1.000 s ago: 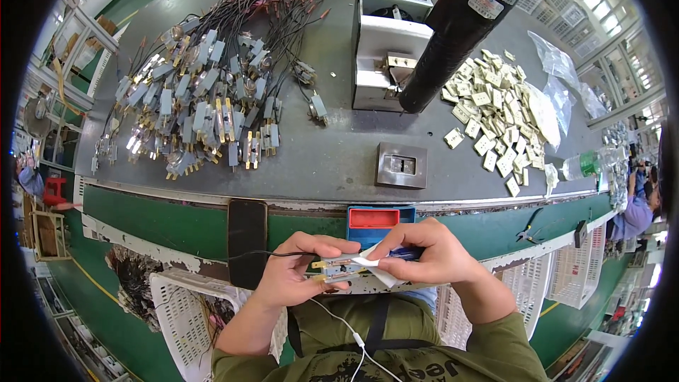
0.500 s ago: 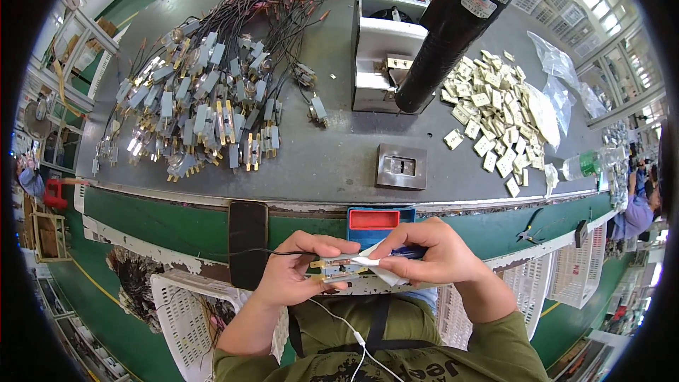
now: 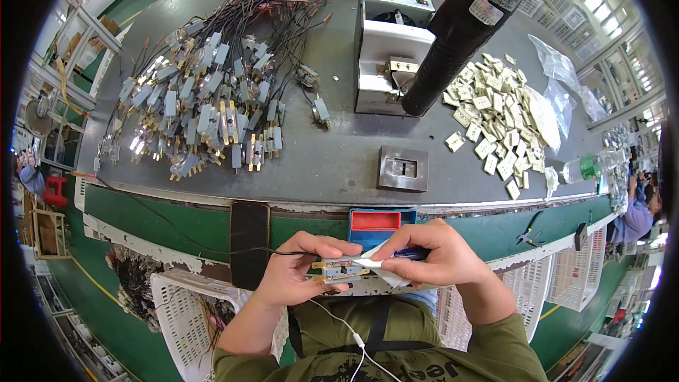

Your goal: Assembling small electronic components by inserting paper tabs and using a tool on a factory production line.

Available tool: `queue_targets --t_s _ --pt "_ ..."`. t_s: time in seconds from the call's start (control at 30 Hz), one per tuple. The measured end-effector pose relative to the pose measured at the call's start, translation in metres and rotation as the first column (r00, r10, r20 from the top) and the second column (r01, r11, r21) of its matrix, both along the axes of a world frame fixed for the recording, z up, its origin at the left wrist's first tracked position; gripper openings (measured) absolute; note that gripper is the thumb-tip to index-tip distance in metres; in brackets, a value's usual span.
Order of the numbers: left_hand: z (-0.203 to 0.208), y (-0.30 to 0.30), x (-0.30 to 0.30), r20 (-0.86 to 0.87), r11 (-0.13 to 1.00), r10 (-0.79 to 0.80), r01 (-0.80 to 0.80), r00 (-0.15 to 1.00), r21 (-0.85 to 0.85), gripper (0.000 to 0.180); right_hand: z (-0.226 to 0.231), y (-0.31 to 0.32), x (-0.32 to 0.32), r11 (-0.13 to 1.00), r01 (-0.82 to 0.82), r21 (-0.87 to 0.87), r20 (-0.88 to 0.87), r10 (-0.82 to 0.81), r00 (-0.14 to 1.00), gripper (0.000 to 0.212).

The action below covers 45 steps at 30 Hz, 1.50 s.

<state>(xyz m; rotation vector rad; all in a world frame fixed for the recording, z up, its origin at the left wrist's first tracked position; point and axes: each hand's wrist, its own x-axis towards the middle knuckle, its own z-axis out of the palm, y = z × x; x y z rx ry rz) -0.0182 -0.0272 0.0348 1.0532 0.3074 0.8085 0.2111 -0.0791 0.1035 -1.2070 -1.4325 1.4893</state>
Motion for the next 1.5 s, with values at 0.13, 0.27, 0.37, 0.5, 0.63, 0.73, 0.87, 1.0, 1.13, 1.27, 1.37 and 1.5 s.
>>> queue_targets --t_s 0.13,0.27,0.37,0.5,0.63,0.73,0.87,1.0,1.13,1.27,1.37,1.5 --pt "-0.001 0.000 0.000 -0.012 0.999 0.027 -0.027 1.000 0.017 0.051 0.006 0.001 0.001 0.999 0.004 -0.047 0.007 -0.004 1.000 0.010" --pt "0.002 0.000 0.000 0.000 1.000 0.016 -0.016 1.000 0.004 0.051 0.002 0.000 0.000 0.999 0.001 0.047 0.039 -0.003 0.999 0.011" --pt "0.001 0.000 0.001 0.018 0.999 0.022 -0.022 1.000 0.024 0.051 0.005 0.000 0.000 0.999 0.022 -0.026 0.017 -0.021 1.000 0.011" --pt "0.000 0.001 -0.001 0.010 0.999 0.007 -0.007 1.000 0.032 0.049 0.006 -0.001 -0.001 0.999 0.010 0.038 0.041 -0.011 0.999 0.012" --pt "-0.001 0.002 -0.001 0.017 1.000 -0.014 0.013 1.000 0.028 0.047 0.007 0.000 -0.001 1.000 0.018 -0.025 0.016 -0.018 1.000 0.012" --pt "-0.001 0.001 -0.001 0.017 1.000 -0.007 0.007 1.000 0.007 0.047 -0.002 -0.001 0.000 0.997 -0.015 0.076 0.016 0.014 1.000 0.013" --pt "0.002 0.003 -0.001 0.007 1.000 0.003 -0.003 1.000 0.002 0.047 0.003 0.000 -0.002 0.999 0.032 -0.015 -0.022 -0.032 0.999 0.012" --pt "0.002 0.002 -0.001 0.007 1.000 -0.007 0.007 1.000 0.002 0.046 0.003 0.001 -0.002 1.000 0.021 0.006 0.005 -0.021 1.000 0.012" --pt "0.001 0.003 0.000 0.019 1.000 -0.026 0.026 0.999 -0.002 0.046 -0.004 -0.001 -0.001 0.988 -0.007 0.157 0.039 0.001 0.999 0.012" --pt "0.002 0.000 -0.001 0.009 1.000 -0.002 0.002 1.000 -0.027 0.046 0.000 0.000 -0.002 0.999 0.033 0.022 0.013 -0.034 0.999 0.013" --pt "0.002 0.001 -0.001 -0.017 0.999 0.034 -0.034 0.999 -0.023 0.051 -0.003 0.000 -0.002 0.990 0.014 0.141 0.015 -0.016 1.000 0.013" --pt "0.003 0.002 -0.002 0.014 1.000 -0.011 0.011 1.000 -0.022 0.046 0.001 -0.001 -0.001 0.999 0.008 0.044 0.011 -0.008 1.000 0.014"
